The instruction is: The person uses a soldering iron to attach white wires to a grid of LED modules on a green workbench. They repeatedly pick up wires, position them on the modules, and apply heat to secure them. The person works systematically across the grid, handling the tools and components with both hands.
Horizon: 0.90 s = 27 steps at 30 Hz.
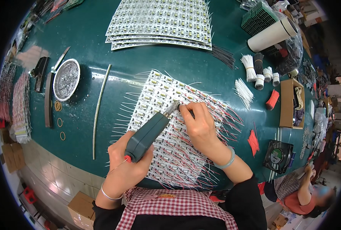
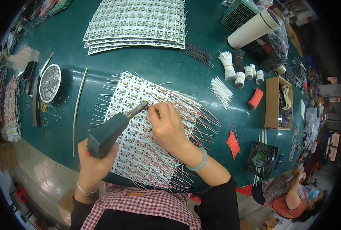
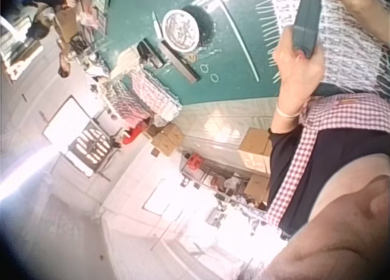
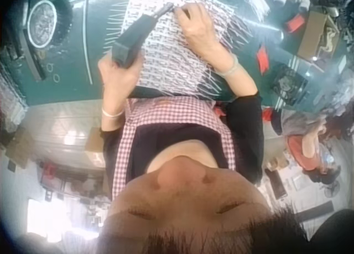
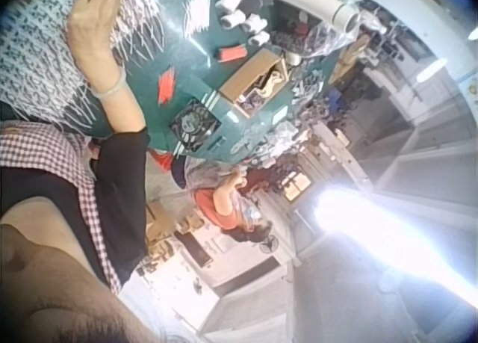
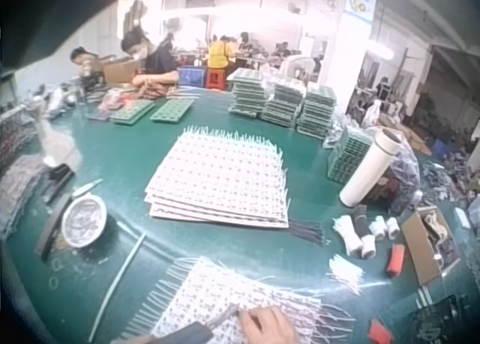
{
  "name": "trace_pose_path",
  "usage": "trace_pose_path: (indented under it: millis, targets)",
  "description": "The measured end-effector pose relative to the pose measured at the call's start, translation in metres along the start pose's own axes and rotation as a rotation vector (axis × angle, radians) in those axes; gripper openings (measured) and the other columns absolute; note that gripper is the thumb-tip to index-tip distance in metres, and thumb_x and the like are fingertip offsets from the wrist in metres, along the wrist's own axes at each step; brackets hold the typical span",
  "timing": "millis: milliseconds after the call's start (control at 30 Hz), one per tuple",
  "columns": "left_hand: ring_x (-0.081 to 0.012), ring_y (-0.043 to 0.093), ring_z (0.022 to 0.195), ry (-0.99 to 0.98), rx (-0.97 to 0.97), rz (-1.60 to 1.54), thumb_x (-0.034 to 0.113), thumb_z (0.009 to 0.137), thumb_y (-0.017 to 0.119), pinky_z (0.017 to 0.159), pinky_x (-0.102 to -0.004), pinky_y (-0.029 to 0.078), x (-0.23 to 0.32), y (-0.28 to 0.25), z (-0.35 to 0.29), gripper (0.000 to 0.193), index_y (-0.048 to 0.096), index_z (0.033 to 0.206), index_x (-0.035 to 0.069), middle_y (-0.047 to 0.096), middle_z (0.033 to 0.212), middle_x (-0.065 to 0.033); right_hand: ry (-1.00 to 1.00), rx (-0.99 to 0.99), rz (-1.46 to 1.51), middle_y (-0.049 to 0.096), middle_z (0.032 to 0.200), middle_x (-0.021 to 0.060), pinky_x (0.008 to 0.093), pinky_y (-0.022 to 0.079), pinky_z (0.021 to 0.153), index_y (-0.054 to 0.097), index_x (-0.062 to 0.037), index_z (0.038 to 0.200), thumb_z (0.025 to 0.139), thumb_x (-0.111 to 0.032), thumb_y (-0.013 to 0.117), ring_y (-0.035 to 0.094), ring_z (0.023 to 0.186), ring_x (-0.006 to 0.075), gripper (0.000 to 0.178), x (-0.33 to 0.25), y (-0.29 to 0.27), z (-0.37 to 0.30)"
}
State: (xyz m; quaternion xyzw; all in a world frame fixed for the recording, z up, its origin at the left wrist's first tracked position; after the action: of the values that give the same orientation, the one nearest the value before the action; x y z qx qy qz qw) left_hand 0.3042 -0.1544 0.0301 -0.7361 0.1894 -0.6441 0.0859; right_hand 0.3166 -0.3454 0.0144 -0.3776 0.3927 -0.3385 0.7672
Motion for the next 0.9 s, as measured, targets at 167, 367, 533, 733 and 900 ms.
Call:
trace_pose_path:
  millis: [167,367,533,733,900]
  targets:
    - [-0.0207,0.065,0.060,0.040,0.013,0.020,0.005,0.080,0.076,0.059,-0.0328,0.050,0.001,0.000,0.000,0.017,0.063,0.088,-0.001,0.065,0.074,-0.0138,-0.029,0.006,-0.018,0.056,0.097,0.0151,0.0369,0.050,0.069,0.066,0.0101,0.106,0.073,0.004,0.066,0.057,0.086,0.0293,0.034,-0.001,0.000,0.001]
    - [-0.0226,0.066,0.061,0.051,-0.001,0.042,0.005,0.079,0.077,0.059,-0.0330,0.050,0.004,0.000,0.001,0.018,0.062,0.088,-0.001,0.065,0.075,-0.0142,-0.018,0.000,-0.004,0.056,0.097,0.0149,0.0370,0.050,0.070,0.065,0.0097,0.107,0.073,0.004,0.066,0.056,0.087,0.0297,0.034,-0.001,-0.001,0.002]
    - [-0.0184,0.067,0.065,0.054,0.076,0.022,0.005,0.080,0.078,0.060,-0.0327,0.051,0.004,-0.009,-0.004,0.019,0.063,0.091,-0.001,0.068,0.083,-0.0132,-0.014,-0.009,-0.016,0.056,0.097,0.0148,0.0368,0.050,0.069,0.066,0.0094,0.107,0.073,0.004,0.065,0.056,0.087,0.0293,0.034,0.000,0.001,0.001]
    - [-0.0133,0.064,0.068,0.319,0.592,0.057,0.004,0.087,0.077,0.059,-0.0251,0.048,-0.002,-0.082,-0.043,0.036,0.064,0.120,-0.004,0.066,0.113,-0.0121,-0.003,-0.015,-0.025,0.056,0.096,0.0148,0.0367,0.049,0.070,0.065,0.0095,0.106,0.073,0.006,0.064,0.056,0.087,0.0291,0.034,0.000,0.000,0.002]
    - [-0.0042,0.054,0.062,0.125,1.020,0.075,0.008,0.087,0.079,0.052,-0.0187,0.037,-0.029,-0.183,-0.023,0.029,0.073,0.114,0.000,0.069,0.088,-0.0029,-0.028,-0.007,-0.022,0.056,0.096,0.0149,0.0366,0.049,0.070,0.065,0.0095,0.106,0.073,0.006,0.064,0.056,0.086,0.0294,0.033,-0.005,0.001,0.003]
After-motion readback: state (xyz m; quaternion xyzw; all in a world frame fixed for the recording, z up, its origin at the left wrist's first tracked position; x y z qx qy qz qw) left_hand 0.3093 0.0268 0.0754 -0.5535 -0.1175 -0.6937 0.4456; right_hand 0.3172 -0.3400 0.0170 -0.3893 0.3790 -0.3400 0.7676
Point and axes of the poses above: each hand's wrist, its own z-axis towards the middle knuckle, its own y-axis out of the palm, x = y × z, the point moved 9 cm from there along z, towards the middle knuckle
